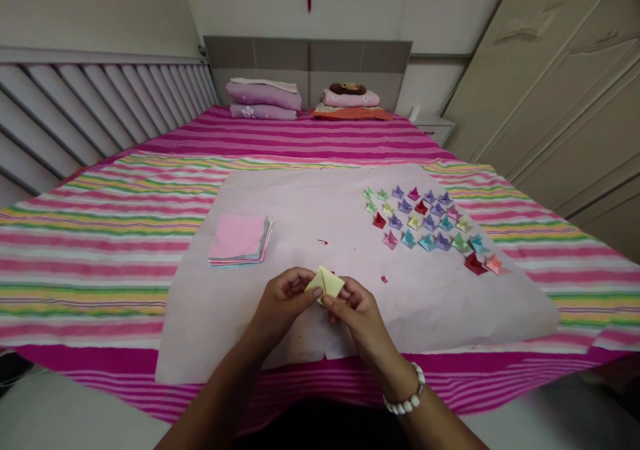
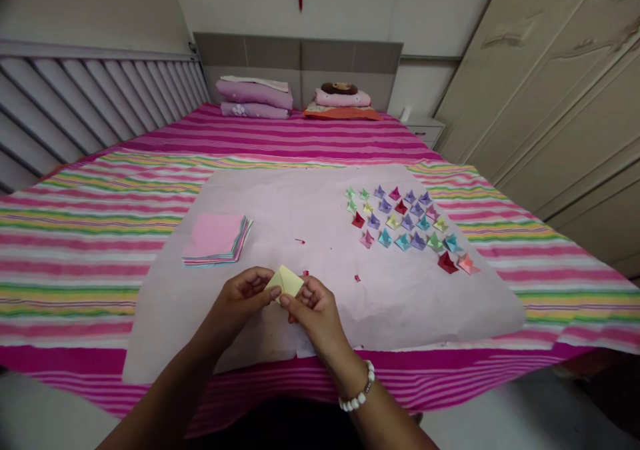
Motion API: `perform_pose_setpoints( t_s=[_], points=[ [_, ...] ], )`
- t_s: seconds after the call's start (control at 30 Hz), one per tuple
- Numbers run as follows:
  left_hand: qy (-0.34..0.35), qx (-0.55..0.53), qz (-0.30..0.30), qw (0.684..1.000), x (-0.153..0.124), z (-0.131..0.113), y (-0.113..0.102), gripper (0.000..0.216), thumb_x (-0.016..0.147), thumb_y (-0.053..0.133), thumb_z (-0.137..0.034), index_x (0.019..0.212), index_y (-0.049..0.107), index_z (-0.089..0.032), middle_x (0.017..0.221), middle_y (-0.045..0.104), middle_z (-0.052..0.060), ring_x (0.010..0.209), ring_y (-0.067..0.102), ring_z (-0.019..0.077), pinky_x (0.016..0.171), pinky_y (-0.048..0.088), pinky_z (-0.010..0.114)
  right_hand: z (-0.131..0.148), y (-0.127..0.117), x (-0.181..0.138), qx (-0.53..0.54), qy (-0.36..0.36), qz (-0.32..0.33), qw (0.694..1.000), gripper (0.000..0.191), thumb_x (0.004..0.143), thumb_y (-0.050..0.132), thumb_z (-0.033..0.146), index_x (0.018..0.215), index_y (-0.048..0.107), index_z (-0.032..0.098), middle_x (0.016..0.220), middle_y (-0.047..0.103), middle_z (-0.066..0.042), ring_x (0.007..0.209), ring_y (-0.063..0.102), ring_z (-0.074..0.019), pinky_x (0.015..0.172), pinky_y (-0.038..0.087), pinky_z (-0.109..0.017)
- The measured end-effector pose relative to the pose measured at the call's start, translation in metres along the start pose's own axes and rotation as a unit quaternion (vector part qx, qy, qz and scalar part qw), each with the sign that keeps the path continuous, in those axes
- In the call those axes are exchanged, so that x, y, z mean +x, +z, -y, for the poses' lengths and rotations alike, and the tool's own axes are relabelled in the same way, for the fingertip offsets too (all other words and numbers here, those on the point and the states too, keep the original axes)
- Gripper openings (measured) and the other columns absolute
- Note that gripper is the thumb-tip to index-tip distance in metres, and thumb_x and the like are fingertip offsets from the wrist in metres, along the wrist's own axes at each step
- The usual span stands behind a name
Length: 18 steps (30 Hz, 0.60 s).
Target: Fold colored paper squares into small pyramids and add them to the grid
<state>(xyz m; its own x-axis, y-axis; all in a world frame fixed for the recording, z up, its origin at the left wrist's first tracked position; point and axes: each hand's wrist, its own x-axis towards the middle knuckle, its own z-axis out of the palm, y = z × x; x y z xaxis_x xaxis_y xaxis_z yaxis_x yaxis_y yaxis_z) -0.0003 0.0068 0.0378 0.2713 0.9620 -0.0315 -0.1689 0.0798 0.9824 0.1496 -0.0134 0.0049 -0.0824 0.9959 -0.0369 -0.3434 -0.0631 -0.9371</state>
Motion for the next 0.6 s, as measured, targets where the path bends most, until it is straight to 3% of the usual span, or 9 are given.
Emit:
perform_pose_setpoints(
  t_s=[0.07, 0.13, 0.3, 0.43, 0.6],
  points=[
    [-0.002, 0.005, -0.005, 1.0, 0.0, -0.001, 0.0, 0.018, 0.069, 0.076, -0.026, 0.081, 0.067, -0.015, 0.074, 0.07, 0.001, 0.07, 0.063, 0.0131, 0.069, 0.049, 0.025, 0.002, -0.001, 0.0, 0.009, -0.029, -0.017, 0.999, 0.048, 0.065, 0.081, 0.031, 0.11, 0.064, 0.024, 0.072, 0.061, 0.002, 0.06, 0.054, -0.0122, 0.057, 0.045, -0.025],
    [-0.007, 0.004, 0.002, 1.0, -0.001, -0.001, 0.0, 0.019, 0.069, 0.076, -0.026, 0.082, 0.068, -0.015, 0.075, 0.07, 0.001, 0.072, 0.063, 0.0132, 0.069, 0.048, 0.025, 0.004, -0.002, 0.0, 0.001, -0.051, -0.026, 0.998, 0.055, 0.066, 0.081, 0.03, 0.118, 0.062, 0.028, 0.078, 0.061, 0.001, 0.068, 0.055, -0.0141, 0.062, 0.047, -0.027],
    [-0.008, 0.008, 0.004, 1.0, -0.001, -0.003, 0.001, 0.017, 0.07, 0.075, -0.027, 0.082, 0.068, -0.016, 0.07, 0.067, 0.0, 0.066, 0.06, 0.0111, 0.062, 0.046, 0.022, 0.008, -0.008, -0.002, -0.054, -0.068, -0.03, 0.996, 0.031, 0.069, 0.078, 0.031, 0.099, 0.072, 0.025, 0.062, 0.053, 0.004, 0.057, 0.047, -0.0117, 0.054, 0.041, -0.025],
    [-0.016, 0.042, -0.008, 0.999, -0.001, -0.005, 0.001, 0.019, 0.069, 0.076, -0.029, 0.081, 0.069, -0.016, 0.07, 0.067, 0.0, 0.062, 0.058, 0.011, 0.056, 0.044, 0.022, 0.013, -0.009, -0.001, -0.044, -0.031, -0.018, 0.998, 0.026, 0.067, 0.08, 0.033, 0.088, 0.07, 0.022, 0.059, 0.058, 0.004, 0.052, 0.053, -0.0118, 0.051, 0.043, -0.025],
    [-0.054, 0.059, 0.035, 0.996, -0.003, -0.003, -0.002, 0.028, 0.069, 0.076, -0.034, 0.09, 0.069, -0.016, 0.064, 0.066, 0.0, 0.054, 0.059, 0.0117, 0.053, 0.045, 0.023, 0.014, -0.012, 0.001, -0.051, -0.023, -0.017, 0.998, 0.023, 0.067, 0.081, 0.035, 0.077, 0.066, 0.02, 0.053, 0.061, 0.004, 0.045, 0.056, -0.0115, 0.047, 0.042, -0.022]
  ],
)
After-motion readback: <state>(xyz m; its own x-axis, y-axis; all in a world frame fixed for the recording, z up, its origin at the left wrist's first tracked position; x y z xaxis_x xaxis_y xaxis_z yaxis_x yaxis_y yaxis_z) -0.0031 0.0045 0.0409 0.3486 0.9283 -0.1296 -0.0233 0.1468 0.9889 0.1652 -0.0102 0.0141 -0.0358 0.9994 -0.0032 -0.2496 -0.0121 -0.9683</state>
